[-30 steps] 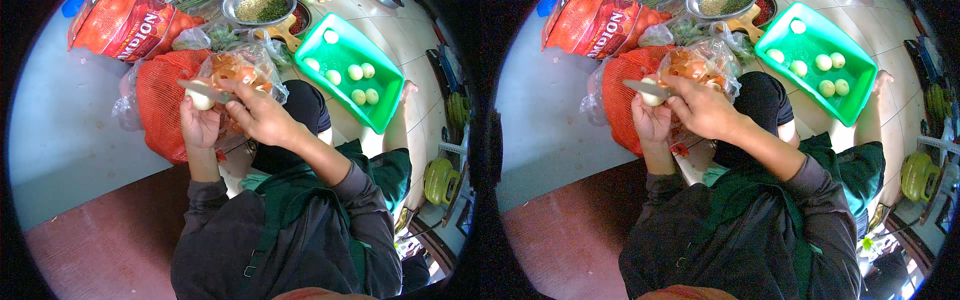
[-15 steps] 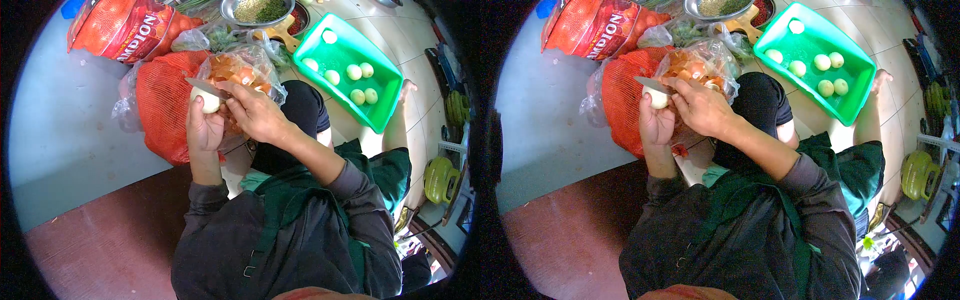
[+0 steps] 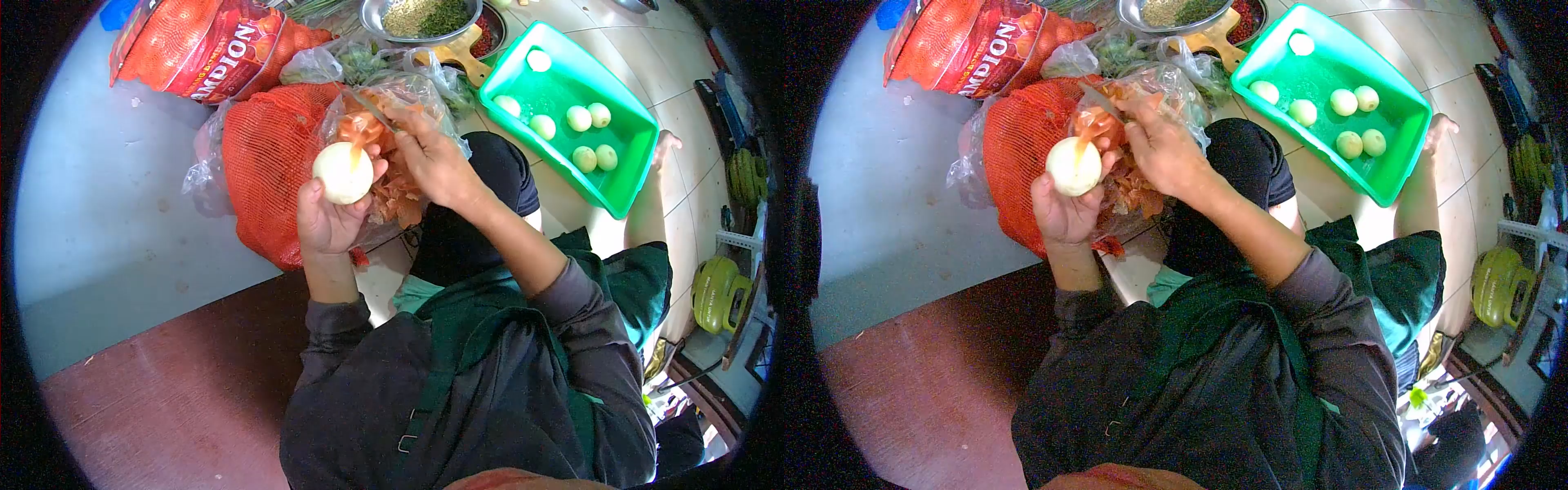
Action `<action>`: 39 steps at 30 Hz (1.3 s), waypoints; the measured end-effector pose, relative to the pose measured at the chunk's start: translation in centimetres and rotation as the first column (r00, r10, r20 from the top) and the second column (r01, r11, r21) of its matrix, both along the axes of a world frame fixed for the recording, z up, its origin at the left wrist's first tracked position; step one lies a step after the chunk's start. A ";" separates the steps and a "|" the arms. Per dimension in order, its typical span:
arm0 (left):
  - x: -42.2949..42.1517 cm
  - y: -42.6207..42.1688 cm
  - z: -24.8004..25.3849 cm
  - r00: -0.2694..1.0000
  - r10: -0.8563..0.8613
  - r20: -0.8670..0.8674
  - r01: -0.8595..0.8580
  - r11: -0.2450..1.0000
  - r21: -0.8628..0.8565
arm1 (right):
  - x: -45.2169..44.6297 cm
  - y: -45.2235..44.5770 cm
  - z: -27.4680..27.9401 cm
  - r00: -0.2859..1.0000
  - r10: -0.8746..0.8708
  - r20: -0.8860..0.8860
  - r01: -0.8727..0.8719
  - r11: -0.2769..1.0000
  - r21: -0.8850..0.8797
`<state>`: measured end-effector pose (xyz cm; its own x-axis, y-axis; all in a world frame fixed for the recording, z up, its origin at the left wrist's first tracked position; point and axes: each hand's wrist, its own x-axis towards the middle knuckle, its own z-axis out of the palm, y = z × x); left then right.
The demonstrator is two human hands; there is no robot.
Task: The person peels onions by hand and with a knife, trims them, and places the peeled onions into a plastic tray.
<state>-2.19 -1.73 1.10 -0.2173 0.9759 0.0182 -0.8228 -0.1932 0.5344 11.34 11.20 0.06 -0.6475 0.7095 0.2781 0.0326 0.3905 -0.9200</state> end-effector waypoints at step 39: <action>-1.1 0.6 -0.9 0.878 0.417 -0.235 -0.455 0.880 -0.138 | 1.8 -0.7 3.1 0.855 0.511 -0.086 -0.489 0.740 -0.462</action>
<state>-3.31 -1.16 0.25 -0.6319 0.7723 -0.0661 -0.5550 -0.3912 0.7341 13.12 10.52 3.18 -0.9485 0.3158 -0.0264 -0.0045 -0.0967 -0.9953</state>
